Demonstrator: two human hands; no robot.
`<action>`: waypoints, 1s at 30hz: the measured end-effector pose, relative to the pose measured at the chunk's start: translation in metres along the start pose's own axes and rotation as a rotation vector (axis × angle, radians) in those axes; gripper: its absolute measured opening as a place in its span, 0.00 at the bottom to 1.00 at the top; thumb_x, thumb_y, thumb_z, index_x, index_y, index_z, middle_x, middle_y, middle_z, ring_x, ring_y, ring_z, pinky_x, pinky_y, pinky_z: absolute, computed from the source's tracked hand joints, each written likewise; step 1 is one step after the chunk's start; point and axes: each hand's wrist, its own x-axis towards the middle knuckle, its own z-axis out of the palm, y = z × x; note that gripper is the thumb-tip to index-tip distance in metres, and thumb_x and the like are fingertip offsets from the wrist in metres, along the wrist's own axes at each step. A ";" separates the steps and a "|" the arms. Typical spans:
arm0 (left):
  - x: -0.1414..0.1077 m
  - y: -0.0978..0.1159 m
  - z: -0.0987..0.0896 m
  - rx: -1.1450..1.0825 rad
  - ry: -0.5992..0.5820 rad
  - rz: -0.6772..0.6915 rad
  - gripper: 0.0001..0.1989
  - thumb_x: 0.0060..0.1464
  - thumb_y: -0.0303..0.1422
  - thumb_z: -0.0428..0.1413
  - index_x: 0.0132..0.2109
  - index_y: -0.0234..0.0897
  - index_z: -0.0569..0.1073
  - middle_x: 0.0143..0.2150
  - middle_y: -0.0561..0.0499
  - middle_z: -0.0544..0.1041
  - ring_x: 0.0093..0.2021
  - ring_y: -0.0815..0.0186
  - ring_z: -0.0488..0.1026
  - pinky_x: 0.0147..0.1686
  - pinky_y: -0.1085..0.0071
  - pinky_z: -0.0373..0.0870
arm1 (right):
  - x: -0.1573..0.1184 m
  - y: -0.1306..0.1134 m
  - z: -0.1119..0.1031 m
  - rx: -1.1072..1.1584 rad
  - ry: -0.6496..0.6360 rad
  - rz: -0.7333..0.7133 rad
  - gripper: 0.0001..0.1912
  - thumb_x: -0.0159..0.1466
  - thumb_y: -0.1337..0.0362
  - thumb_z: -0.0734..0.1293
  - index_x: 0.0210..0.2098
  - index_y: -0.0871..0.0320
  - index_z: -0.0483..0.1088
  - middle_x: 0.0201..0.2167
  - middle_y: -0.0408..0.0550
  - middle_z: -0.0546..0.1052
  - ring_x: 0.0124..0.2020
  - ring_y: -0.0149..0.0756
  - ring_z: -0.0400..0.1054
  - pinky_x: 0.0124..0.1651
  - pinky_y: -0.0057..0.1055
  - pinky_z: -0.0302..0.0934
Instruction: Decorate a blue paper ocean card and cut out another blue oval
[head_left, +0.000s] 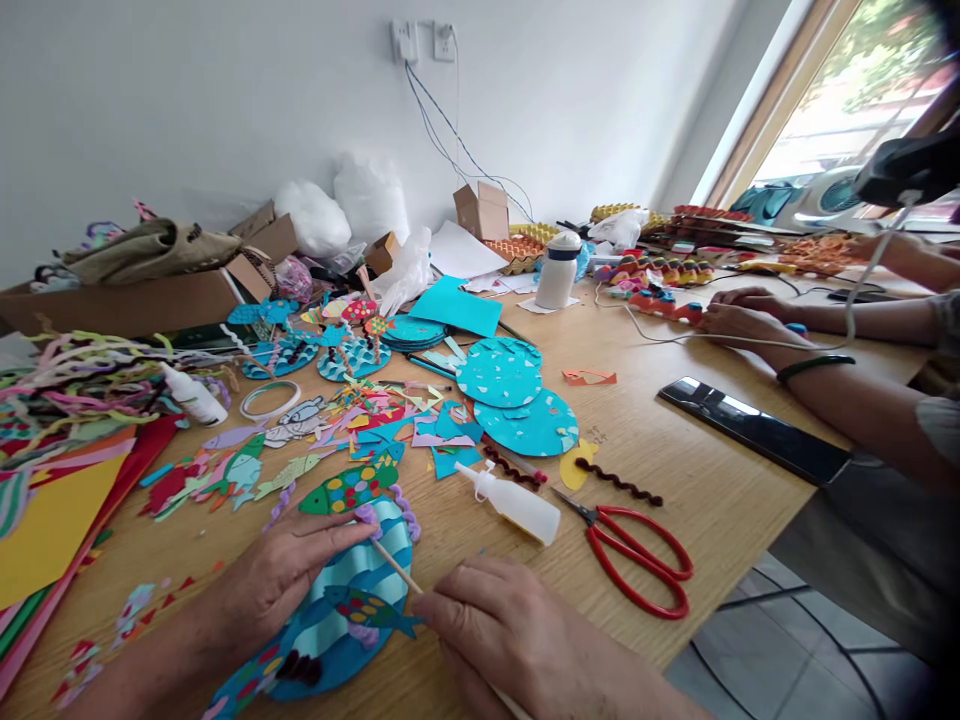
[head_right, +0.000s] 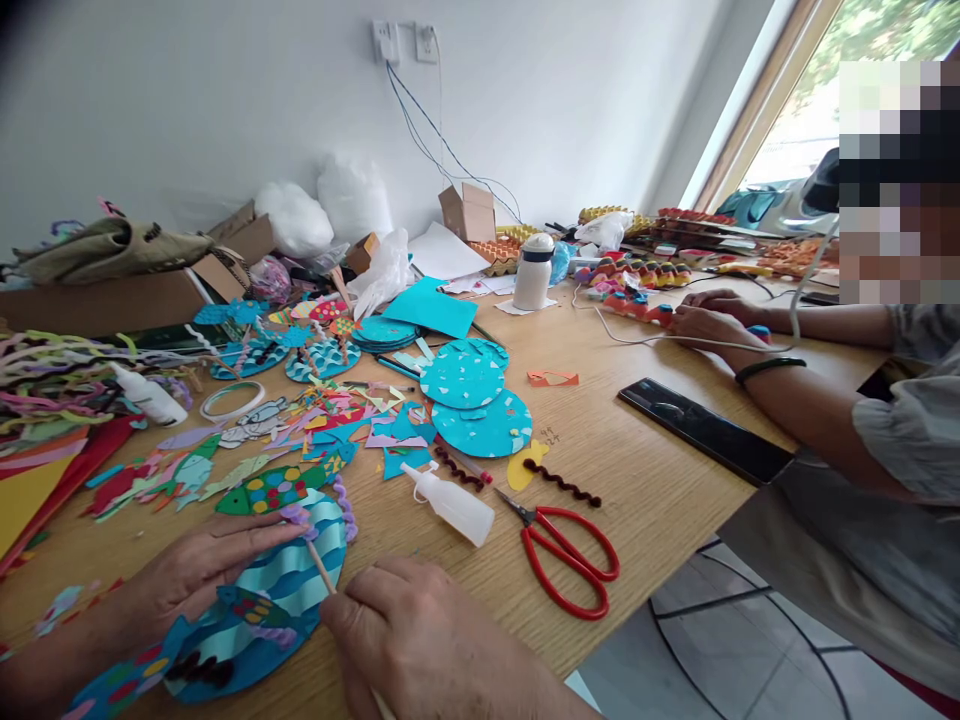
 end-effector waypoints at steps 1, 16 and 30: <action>0.000 -0.001 0.000 0.025 0.006 0.016 0.23 0.53 0.27 0.47 0.54 0.55 0.65 0.52 0.55 0.73 0.50 0.62 0.70 0.49 0.68 0.67 | 0.000 0.000 0.001 -0.007 -0.007 -0.004 0.10 0.61 0.74 0.54 0.35 0.63 0.66 0.29 0.50 0.71 0.28 0.33 0.63 0.30 0.26 0.56; -0.002 -0.004 -0.003 0.115 0.029 0.106 0.23 0.55 0.30 0.46 0.57 0.55 0.61 0.53 0.57 0.72 0.49 0.64 0.71 0.47 0.71 0.67 | -0.005 -0.004 -0.009 0.119 0.152 0.037 0.15 0.58 0.77 0.54 0.40 0.63 0.66 0.28 0.50 0.72 0.28 0.32 0.65 0.30 0.25 0.57; -0.005 -0.006 0.000 0.029 -0.036 0.079 0.22 0.55 0.31 0.46 0.56 0.54 0.62 0.53 0.56 0.72 0.49 0.61 0.71 0.47 0.70 0.69 | 0.001 0.001 -0.002 0.165 0.201 0.052 0.18 0.55 0.78 0.53 0.39 0.66 0.69 0.25 0.50 0.72 0.26 0.31 0.64 0.29 0.26 0.55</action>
